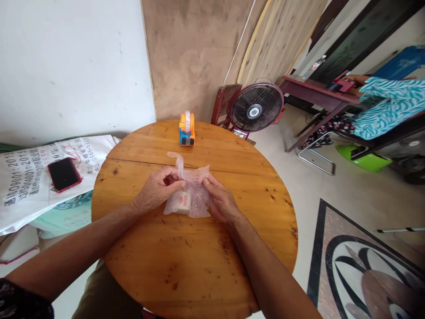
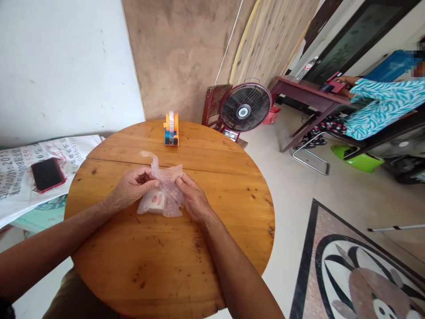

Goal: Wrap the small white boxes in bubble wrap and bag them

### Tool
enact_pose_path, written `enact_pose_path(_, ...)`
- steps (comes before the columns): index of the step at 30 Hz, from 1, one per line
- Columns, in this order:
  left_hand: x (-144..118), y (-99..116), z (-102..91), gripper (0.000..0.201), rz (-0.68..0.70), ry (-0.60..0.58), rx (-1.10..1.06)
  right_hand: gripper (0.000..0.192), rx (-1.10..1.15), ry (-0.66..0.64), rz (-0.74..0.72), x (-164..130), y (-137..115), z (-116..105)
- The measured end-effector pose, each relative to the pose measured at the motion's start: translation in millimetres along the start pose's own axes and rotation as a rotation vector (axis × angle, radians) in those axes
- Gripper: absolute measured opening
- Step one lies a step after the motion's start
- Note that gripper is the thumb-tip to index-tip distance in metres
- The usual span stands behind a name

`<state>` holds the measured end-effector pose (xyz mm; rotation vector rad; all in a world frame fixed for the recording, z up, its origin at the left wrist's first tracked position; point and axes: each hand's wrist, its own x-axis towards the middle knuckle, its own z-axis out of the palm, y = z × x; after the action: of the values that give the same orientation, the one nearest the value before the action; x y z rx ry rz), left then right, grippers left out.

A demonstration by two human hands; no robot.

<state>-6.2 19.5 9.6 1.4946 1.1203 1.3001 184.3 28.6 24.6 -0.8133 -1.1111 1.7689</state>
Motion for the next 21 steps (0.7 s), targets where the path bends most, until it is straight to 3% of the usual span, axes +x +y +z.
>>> enact_pose_path(3,3,5,-2.6,0.018,-0.002,-0.034,-0.067,0.037,0.020,0.060,-0.014,1,-1,0)
enact_pose_path(5,6,7,-4.9,0.018,-0.073,-0.013,-0.142,0.035,0.037,0.121,-0.042,5,-2,-3)
enact_pose_path(9,14,2,-11.1,0.018,-0.330,0.197,-0.488,0.029,-0.011,0.342,-0.122,14,1,-18)
enact_pose_path(12,18,-2,-16.4,0.018,-0.435,0.320,-0.635,0.029,-0.083,0.475,-0.179,20,4,-31)
enact_pose_path(16,19,-5,-18.5,0.020,-0.478,0.354,-0.564,0.027,-0.193,0.513,-0.197,24,6,-43)
enact_pose_path(21,20,-9,-16.2,0.024,-0.401,0.416,-0.379,0.027,-0.353,0.517,-0.266,27,7,-51)
